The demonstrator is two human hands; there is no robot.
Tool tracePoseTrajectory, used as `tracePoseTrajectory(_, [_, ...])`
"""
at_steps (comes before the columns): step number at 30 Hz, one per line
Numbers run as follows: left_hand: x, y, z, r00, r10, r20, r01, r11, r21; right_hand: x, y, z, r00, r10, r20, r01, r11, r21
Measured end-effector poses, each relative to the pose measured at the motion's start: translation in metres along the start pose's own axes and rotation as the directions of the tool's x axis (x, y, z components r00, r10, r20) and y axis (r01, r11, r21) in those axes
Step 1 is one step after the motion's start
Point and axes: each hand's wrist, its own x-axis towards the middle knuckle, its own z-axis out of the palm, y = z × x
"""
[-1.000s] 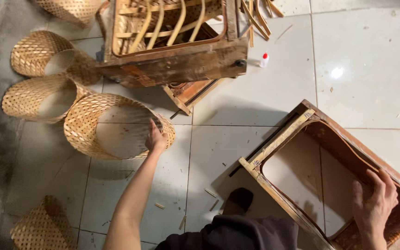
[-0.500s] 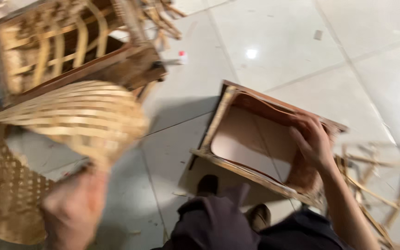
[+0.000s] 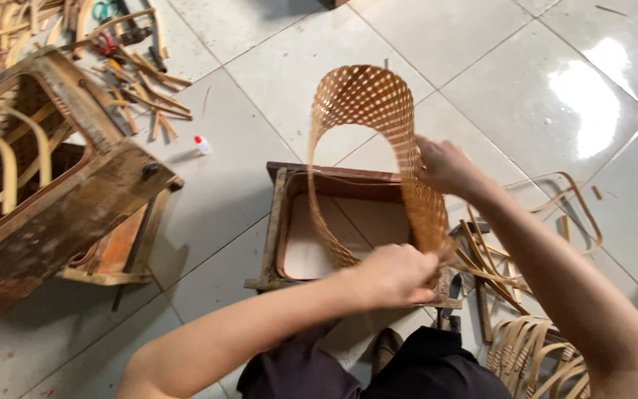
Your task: The person sits on the floor and fits a woven bamboo panel into a rectangular wooden basket frame, pressing and tucking the woven strips along the rim. They then add curved bamboo strips across the basket body and use a hammer to tap the strips securely into the frame, adjusting the weave as they work.
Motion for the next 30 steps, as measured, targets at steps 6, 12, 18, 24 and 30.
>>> tracePoseTrajectory(6, [-0.042,-0.141,-0.073,0.977,-0.191,-0.095,0.213,0.871,0.443,0.002,0.086,0.03,0.999,0.019,-0.028,-0.011,0.964,0.265])
tracePoseTrajectory(12, [-0.047,-0.188,-0.06,0.959,0.02,-0.282,0.165,0.772,0.614,0.012,0.074,0.025,0.992,-0.108,-0.073,0.116,0.985,0.128])
tracePoseTrajectory(18, [-0.072,-0.104,0.017,0.928,0.144,-0.344,-0.114,0.988,0.105,-0.016,0.04,0.003,0.936,-0.201,0.29,0.143,0.967,0.21])
tracePoseTrajectory(24, [-0.038,-0.095,0.056,0.905,0.09,-0.416,-0.061,0.995,0.083,-0.025,-0.007,0.057,0.914,-0.284,0.289,0.275,0.959,0.071])
tracePoseTrajectory(30, [-0.01,-0.135,0.025,0.897,-0.121,-0.426,0.217,0.959,0.183,-0.034,-0.003,0.063,0.901,-0.329,0.284,0.211,0.902,0.376])
